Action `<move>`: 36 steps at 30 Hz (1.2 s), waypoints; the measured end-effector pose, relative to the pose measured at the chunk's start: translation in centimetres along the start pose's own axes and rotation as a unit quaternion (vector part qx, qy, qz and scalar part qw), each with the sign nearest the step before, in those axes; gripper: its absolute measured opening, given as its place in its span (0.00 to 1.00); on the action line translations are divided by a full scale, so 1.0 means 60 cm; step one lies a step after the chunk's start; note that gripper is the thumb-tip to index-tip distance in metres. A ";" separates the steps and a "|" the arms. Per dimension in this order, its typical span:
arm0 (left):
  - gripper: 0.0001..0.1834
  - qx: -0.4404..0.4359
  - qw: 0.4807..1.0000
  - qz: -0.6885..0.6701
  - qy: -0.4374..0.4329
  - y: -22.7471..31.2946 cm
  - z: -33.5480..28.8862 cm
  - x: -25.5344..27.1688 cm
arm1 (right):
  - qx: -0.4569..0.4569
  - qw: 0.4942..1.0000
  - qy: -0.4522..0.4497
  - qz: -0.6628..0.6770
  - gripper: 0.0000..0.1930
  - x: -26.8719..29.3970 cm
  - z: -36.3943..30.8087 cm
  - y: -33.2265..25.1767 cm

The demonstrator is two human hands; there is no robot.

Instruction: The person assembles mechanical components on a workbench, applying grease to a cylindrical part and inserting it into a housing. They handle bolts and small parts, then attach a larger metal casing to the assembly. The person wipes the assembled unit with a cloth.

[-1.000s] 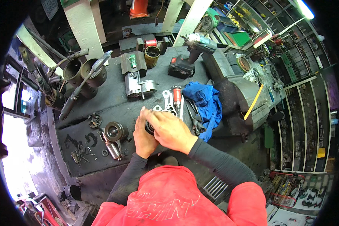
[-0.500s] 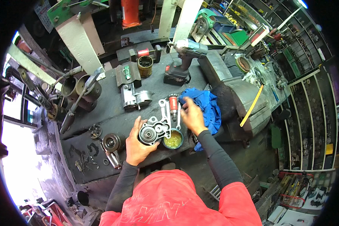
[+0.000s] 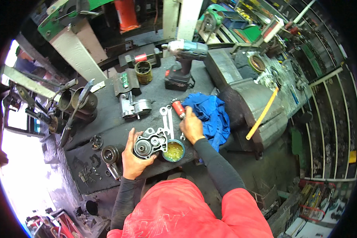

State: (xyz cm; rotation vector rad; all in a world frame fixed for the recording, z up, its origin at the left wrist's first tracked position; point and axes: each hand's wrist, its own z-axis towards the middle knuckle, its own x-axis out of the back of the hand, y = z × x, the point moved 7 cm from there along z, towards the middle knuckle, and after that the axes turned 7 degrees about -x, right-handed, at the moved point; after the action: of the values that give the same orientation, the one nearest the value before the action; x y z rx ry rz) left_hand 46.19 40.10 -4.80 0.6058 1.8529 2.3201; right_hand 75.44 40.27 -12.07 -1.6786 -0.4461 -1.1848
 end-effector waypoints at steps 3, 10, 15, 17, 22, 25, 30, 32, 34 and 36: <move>0.67 -0.010 0.999 0.037 -0.003 0.001 -0.001 0.003 | 0.101 0.988 0.109 0.049 0.27 0.056 0.019 -0.030; 0.68 0.000 0.999 0.038 -0.009 0.003 -0.003 0.007 | 0.171 0.980 0.082 0.057 0.29 0.034 0.095 -0.119; 0.68 -0.013 0.999 0.034 -0.002 0.003 -0.003 0.008 | 0.176 0.983 0.057 0.014 0.31 0.010 0.125 -0.145; 0.68 -0.020 0.999 0.031 0.001 0.003 -0.004 0.008 | 0.140 0.990 0.027 -0.016 0.32 0.007 0.137 -0.144; 0.68 -0.030 0.999 0.031 -0.005 0.001 -0.006 0.010 | 0.243 0.959 0.135 0.047 0.35 0.125 0.049 -0.204; 0.67 -0.044 0.997 0.055 -0.011 0.001 -0.004 0.012 | 0.241 0.950 0.119 0.158 0.37 0.241 -0.052 -0.250; 0.66 -0.043 0.998 0.054 -0.008 0.003 -0.002 0.011 | 0.407 0.885 0.089 0.206 0.40 0.335 -0.198 -0.373; 0.66 -0.037 0.998 0.046 0.001 0.005 -0.002 0.010 | 0.468 0.875 0.070 0.102 0.40 0.290 -0.223 -0.412; 0.65 -0.017 0.999 0.036 0.007 0.004 -0.005 0.011 | 0.502 0.859 0.038 0.095 0.39 0.253 -0.231 -0.422; 0.66 -0.037 0.998 0.043 0.007 0.010 -0.004 0.012 | 0.436 0.894 -0.017 0.106 0.40 0.233 -0.209 -0.396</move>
State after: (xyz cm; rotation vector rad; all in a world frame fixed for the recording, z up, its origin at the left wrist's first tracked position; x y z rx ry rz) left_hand 45.55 39.97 -4.11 0.6752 1.7711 2.4401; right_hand 57.98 36.58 12.41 -0.9262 -0.6723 -0.6280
